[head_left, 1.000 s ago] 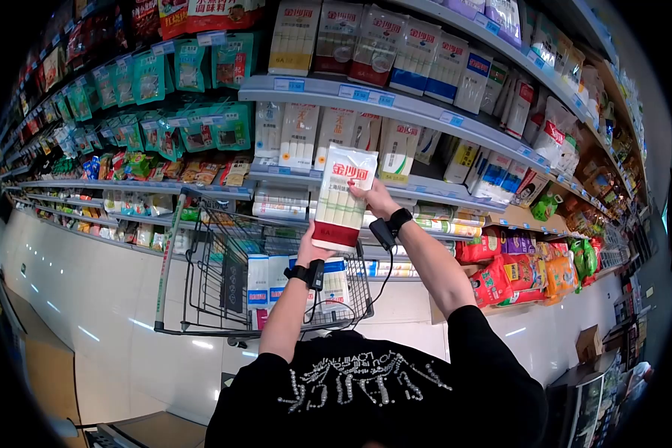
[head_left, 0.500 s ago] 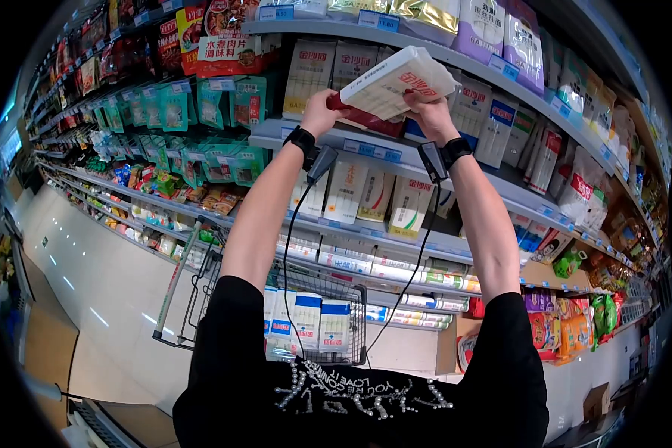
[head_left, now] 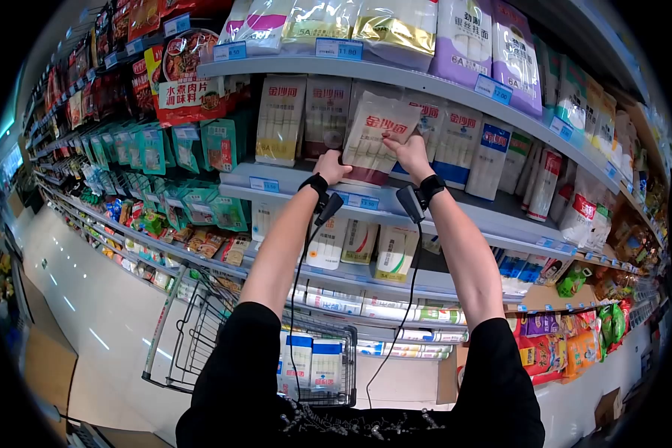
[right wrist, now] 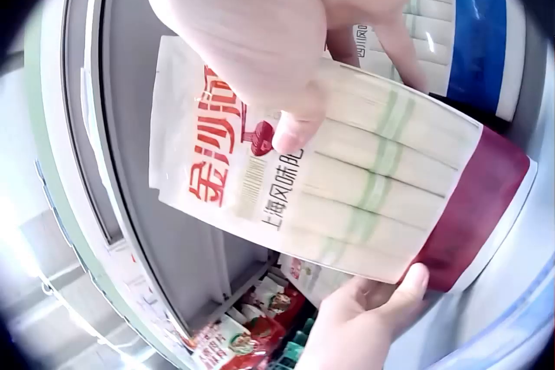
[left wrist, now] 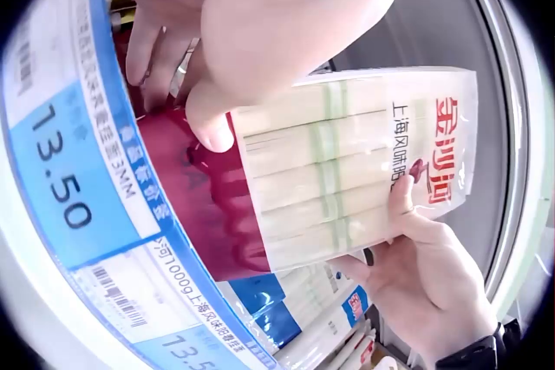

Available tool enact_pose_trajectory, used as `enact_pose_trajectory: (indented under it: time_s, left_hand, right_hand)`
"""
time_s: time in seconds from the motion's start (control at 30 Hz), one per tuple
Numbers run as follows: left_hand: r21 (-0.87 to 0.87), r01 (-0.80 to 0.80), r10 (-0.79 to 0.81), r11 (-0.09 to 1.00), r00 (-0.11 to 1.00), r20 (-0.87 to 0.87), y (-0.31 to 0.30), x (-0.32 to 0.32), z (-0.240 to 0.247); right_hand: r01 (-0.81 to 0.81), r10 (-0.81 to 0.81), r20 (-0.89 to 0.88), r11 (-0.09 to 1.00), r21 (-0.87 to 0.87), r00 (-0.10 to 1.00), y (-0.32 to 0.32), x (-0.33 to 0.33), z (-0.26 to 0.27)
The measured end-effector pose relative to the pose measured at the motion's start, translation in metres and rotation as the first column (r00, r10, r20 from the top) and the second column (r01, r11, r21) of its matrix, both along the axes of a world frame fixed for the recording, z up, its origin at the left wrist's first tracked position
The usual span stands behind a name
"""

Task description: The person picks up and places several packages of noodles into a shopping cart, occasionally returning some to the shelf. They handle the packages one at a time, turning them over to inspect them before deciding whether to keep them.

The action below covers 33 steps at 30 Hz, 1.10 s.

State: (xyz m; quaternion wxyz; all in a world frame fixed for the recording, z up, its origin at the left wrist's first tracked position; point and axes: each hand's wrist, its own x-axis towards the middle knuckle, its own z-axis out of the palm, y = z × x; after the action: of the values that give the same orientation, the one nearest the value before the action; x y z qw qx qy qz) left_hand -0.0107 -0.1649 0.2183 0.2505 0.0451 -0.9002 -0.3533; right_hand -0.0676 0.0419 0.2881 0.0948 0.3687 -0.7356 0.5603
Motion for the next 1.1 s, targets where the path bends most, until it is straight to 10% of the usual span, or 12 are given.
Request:
enact_pose_trajectory:
  time_s: [0.23, 0.63, 0.83, 0.93, 1.1]
  left_hand:
    - [-0.032, -0.239, 0.241, 0.971, 0.962, 0.126, 0.017, -0.004, -0.002]
    - [-0.225, -0.140, 0.185, 0.964, 0.964, 0.193, 0.027, 0.008, 0.001]
    - [-0.185, -0.204, 0.189, 0.961, 0.977, -0.099, 0.042, 0.051, 0.001]
    - [-0.213, -0.305, 0.198, 0.928, 0.889, -0.413, 0.037, 0.077, -0.025]
    - [0.139, -0.230, 0.268, 0.963, 0.789, -0.553, 0.048, 0.171, -0.082]
  right_hand:
    - [0.454, -0.440, -0.146, 0.887, 0.080, 0.886, -0.024, -0.033, -0.035]
    - [0.376, -0.438, 0.032, 0.804, 0.461, 0.898, -0.024, 0.007, -0.051]
    - [0.448, -0.418, -0.182, 0.875, 0.181, 0.890, -0.029, 0.047, -0.066]
    - [0.636, -0.486, -0.582, 0.768, 0.071, 0.652, -0.033, 0.070, -0.092]
    - [0.567, -0.410, -0.602, 0.819, 0.087, 0.685, -0.050, 0.158, -0.162]
